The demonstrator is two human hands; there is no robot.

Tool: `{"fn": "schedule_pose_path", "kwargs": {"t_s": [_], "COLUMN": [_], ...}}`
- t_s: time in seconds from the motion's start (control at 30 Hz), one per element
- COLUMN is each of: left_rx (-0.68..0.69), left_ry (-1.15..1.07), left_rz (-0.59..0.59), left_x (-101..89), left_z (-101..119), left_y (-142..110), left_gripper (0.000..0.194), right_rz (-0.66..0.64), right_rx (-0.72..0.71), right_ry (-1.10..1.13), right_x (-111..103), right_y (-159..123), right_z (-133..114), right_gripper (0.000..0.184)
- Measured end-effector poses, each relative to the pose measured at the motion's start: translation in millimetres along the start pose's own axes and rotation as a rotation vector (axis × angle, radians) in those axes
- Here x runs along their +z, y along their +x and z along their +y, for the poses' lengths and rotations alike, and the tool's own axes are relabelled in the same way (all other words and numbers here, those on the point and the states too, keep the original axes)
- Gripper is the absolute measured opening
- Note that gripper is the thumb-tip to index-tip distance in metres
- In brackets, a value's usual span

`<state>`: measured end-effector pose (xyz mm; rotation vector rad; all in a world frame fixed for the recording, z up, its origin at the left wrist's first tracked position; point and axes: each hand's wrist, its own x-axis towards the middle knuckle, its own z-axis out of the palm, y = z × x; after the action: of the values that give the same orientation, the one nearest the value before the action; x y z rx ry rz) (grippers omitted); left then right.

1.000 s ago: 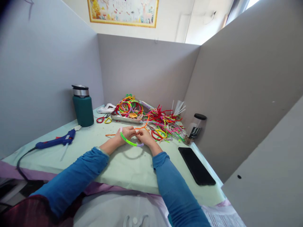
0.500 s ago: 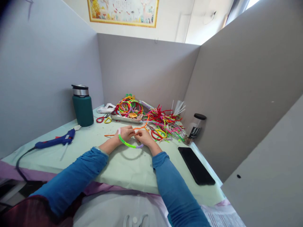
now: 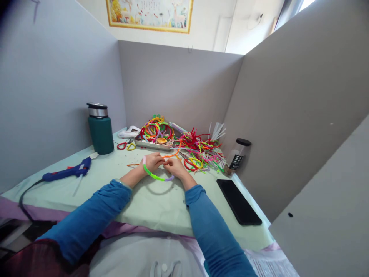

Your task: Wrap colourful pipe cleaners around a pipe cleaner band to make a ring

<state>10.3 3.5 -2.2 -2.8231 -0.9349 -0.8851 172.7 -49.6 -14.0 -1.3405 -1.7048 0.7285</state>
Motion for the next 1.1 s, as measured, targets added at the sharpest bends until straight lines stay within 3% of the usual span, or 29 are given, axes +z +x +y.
{"fn": "schedule_pose_path", "kwargs": {"t_s": [0.23,0.63,0.83,1.0,1.1], "left_rx": [-0.010,0.110,-0.038,-0.131,-0.194], "left_ry": [0.040,0.056,-0.048,-0.067,-0.145], "left_rz": [0.025,0.021,0.037,0.139,0.110], "left_x": [-4.5,-4.3,1.5,0.5,-0.4], "left_z": [3.3,1.7,-0.7,-3.9,-5.7], "left_y": [0.7,2.1,3.3,0.9,1.4], "left_gripper": [0.018,0.025,0.019,0.022,0.026], "right_rz": [-0.056,0.036,-0.013,-0.007,-0.022], "right_rx": [0.006,0.045,0.023,0.038,0.032], "right_ry": [0.019,0.018,0.078,0.089,0.122], "right_x": [-1.5,-0.8,-5.2,-8.6,-10.7], "right_y": [-1.0,0.8,-1.7,-0.9,-0.6], "right_z": [-3.1,-5.2,-8.7,-4.4,-1.4], "right_gripper": [0.011,0.005,0.007,0.008,0.009]}}
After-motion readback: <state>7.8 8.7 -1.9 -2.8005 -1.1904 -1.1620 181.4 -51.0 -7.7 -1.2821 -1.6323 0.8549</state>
